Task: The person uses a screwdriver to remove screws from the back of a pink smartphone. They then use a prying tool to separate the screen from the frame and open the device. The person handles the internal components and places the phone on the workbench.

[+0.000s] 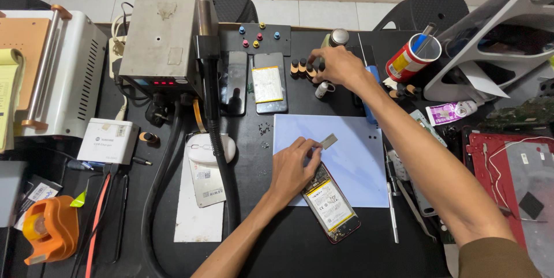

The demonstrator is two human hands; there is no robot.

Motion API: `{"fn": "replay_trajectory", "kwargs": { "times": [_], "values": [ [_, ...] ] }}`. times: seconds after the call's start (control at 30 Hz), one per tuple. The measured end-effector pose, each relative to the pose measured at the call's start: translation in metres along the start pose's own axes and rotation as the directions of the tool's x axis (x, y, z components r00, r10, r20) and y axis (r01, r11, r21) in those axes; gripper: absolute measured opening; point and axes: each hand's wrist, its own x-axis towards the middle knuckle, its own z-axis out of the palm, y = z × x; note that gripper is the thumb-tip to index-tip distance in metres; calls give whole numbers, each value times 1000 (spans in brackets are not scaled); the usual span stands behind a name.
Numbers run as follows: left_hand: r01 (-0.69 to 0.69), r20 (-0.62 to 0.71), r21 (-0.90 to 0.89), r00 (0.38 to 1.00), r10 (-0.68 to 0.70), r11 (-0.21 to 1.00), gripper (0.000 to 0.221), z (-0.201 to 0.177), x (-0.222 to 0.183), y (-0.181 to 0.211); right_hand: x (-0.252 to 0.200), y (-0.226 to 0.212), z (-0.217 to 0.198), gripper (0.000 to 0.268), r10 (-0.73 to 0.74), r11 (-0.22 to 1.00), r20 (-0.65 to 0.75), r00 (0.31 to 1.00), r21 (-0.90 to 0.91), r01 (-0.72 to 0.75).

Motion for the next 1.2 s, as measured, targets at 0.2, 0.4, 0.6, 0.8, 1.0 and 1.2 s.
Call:
{"fn": "replay_trajectory", "kwargs": {
  "times": [0.2,0.4,0.6,0.8,1.0,1.2],
  "values": [
    [11,-2,17,1000,-10,1000,15,-4,1,7,0,1,0,51,-85,995,-12,996,-62,84],
    [-9,-17,26,1000,9,1000,15,-5,0,8,-7,-1,-5,45,-130,988,-20,991,-84,128],
    [19,5,34,1000,-19,999,15,-6,2,9,-13,-1,-3,49,-94,995,-147,985,20,98],
    [23,0,39,1000,-23,999,15,-6,1,9,-6,9,6,59,-173,980,-222,959,58,191],
    [19,8,42,1000,-19,999,15,-4,1,6,-3,25,9,45,-234,952,-144,962,165,256],
    [23,8,37,1000,-24,999,15,-5,2,8,-12,17,4,35,-150,969,-191,970,167,182]
  ]
}}
